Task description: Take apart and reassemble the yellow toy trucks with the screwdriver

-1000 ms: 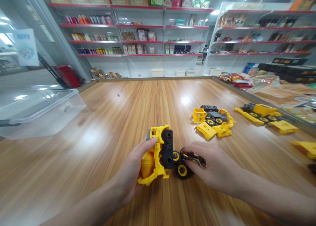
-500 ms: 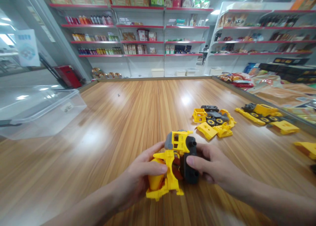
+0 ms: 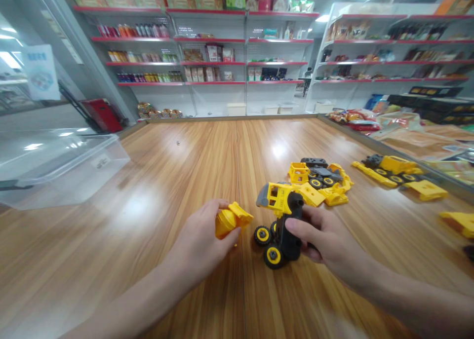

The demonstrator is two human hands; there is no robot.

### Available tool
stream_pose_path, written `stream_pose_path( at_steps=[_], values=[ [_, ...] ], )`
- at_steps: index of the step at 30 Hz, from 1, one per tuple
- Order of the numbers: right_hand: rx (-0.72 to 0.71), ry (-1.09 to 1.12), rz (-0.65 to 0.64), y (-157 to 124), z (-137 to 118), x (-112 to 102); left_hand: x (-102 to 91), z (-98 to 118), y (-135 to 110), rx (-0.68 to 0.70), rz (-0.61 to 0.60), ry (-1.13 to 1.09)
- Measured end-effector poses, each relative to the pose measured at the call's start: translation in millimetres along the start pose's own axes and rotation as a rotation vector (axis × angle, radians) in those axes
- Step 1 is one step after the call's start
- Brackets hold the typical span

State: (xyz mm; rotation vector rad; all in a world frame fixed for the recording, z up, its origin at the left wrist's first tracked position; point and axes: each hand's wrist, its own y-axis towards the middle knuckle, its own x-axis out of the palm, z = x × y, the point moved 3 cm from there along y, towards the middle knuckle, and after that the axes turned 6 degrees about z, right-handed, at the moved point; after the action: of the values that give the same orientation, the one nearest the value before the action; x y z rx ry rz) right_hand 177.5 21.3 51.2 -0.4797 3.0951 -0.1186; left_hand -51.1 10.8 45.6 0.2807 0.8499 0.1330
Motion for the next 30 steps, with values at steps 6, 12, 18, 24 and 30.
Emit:
stream_pose_path(
  at_steps=[6, 12, 18, 24, 30],
  values=[
    [-0.005, -0.005, -0.006, 1.1, 1.6, -0.3, -6.1, 4.9, 1.2, 0.109, -0.008, 0.158],
    [-0.004, -0.015, -0.008, 2.4, 4.8, -0.7, -5.7, 6.0, -1.0, 0.172, -0.037, 0.201],
    [-0.003, -0.025, -0.069, -0.1, 4.2, 0.6, -3.2, 7.2, -1.9, 0.280, -0.016, 0.160],
    [-0.030, -0.206, -0.267, -12.8, -1.9, 12.1, -14.6, 34.4, -14.3, 0.597, 0.047, -0.030],
    [-0.155, -0.526, -0.252, -18.7, -3.5, 11.8, -8.2, 32.7, -23.9, 0.541, -0.123, -0.106]
  ],
)
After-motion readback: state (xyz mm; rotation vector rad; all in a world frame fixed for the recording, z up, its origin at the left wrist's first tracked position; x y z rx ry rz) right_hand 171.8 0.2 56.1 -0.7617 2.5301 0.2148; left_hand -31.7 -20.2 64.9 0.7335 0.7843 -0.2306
